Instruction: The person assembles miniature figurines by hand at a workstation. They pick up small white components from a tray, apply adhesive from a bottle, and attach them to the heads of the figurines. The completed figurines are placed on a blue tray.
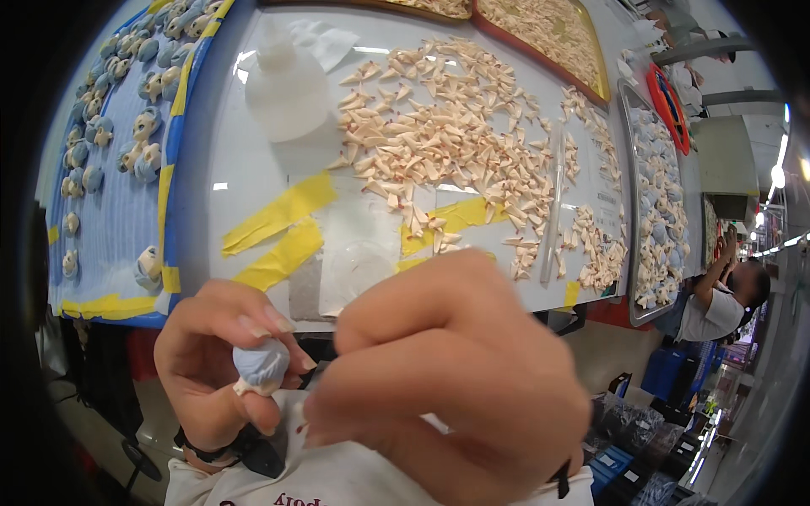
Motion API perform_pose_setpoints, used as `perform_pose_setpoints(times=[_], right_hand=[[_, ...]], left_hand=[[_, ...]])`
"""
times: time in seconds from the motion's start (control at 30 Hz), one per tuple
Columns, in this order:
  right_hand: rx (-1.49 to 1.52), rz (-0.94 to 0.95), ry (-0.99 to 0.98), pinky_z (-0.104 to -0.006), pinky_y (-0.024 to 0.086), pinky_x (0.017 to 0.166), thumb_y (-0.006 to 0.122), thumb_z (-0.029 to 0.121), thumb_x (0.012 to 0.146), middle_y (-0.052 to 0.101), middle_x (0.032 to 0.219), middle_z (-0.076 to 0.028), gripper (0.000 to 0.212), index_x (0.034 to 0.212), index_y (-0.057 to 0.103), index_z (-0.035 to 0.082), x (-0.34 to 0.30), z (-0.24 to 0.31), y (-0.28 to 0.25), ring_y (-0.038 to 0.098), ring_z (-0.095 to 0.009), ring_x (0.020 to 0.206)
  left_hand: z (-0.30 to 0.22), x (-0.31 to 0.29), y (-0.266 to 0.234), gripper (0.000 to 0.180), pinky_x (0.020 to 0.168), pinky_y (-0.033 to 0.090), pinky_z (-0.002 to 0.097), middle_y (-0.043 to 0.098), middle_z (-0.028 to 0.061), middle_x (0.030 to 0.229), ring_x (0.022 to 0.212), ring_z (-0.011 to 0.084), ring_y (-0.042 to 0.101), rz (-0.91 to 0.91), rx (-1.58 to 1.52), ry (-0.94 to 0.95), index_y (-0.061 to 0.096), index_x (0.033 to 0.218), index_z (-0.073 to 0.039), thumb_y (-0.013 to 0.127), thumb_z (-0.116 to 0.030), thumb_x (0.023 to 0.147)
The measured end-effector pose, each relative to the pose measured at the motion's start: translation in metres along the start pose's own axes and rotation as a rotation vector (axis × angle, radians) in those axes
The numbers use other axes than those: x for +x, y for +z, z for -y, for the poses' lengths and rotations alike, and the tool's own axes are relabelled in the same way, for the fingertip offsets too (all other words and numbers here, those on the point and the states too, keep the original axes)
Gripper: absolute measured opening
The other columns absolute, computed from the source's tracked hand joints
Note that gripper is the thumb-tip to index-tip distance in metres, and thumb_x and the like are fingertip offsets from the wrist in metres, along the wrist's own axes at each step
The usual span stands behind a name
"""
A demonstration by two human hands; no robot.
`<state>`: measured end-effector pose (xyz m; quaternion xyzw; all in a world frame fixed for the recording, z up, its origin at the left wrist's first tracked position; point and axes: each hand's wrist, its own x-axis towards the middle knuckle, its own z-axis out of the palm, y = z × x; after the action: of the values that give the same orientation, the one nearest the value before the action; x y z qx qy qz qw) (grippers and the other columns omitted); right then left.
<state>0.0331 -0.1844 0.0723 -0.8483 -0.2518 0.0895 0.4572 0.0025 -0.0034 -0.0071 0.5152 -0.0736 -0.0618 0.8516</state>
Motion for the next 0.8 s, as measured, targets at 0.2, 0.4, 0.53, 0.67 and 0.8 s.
perform_pose_setpoints(times=[0.2,0.4,0.53,0.67,0.8], right_hand=[[0.297,-0.154,0.025,-0.0209,0.036,0.057,0.078,0.004,0.06,0.049,0.073,-0.003,0.025,0.072,0.057,0.01,-0.012,-0.013,0.027,0.048,-0.013,0.066],[0.041,-0.189,-0.191,-0.0237,0.034,0.055,0.072,-0.003,0.062,0.051,0.072,-0.003,0.028,0.079,0.054,0.01,-0.012,-0.017,0.026,0.047,-0.014,0.065],[0.031,-0.227,-0.245,-0.0243,0.035,0.055,0.068,-0.006,0.062,0.052,0.073,-0.004,0.028,0.081,0.054,0.011,-0.01,-0.021,0.033,0.046,-0.014,0.063],[0.018,-0.246,-0.24,-0.0241,0.036,0.055,0.072,-0.001,0.062,0.053,0.075,-0.005,0.028,0.08,0.054,0.01,-0.01,-0.02,0.03,0.046,-0.014,0.062],[-0.077,-0.364,-0.117,-0.0249,0.037,0.062,0.068,-0.001,0.064,0.052,0.078,-0.007,0.023,0.081,0.053,0.004,-0.011,-0.028,0.004,0.047,-0.015,0.069]], left_hand=[[-0.002,0.0,0.009,0.038,0.062,0.053,0.0267,0.05,0.0153,0.089,0.076,0.021,0.058,0.01,0.055,0.047,0.049,0.09,0.002,0.075,-0.016,0.068],[-0.003,-0.004,-0.004,0.033,0.068,0.052,0.0281,0.051,0.0174,0.089,0.075,0.0203,0.058,0.171,0.355,0.223,0.053,0.092,0.004,0.071,-0.007,0.067],[-0.002,-0.007,-0.004,0.033,0.068,0.051,0.0275,0.052,0.0185,0.092,0.074,0.0202,0.058,0.161,0.461,0.291,0.054,0.094,0.005,0.07,-0.003,0.066],[-0.006,-0.007,0.01,0.036,0.068,0.051,0.0266,0.064,0.0144,0.079,0.078,0.0208,0.061,-0.043,0.419,0.265,0.062,0.09,0.003,0.075,0.003,0.057],[-0.006,0.001,-0.009,0.039,0.059,0.049,0.0226,0.047,0.0139,0.097,0.072,0.0191,0.059,0.178,0.531,0.329,0.05,0.1,-0.001,0.072,-0.008,0.069]])
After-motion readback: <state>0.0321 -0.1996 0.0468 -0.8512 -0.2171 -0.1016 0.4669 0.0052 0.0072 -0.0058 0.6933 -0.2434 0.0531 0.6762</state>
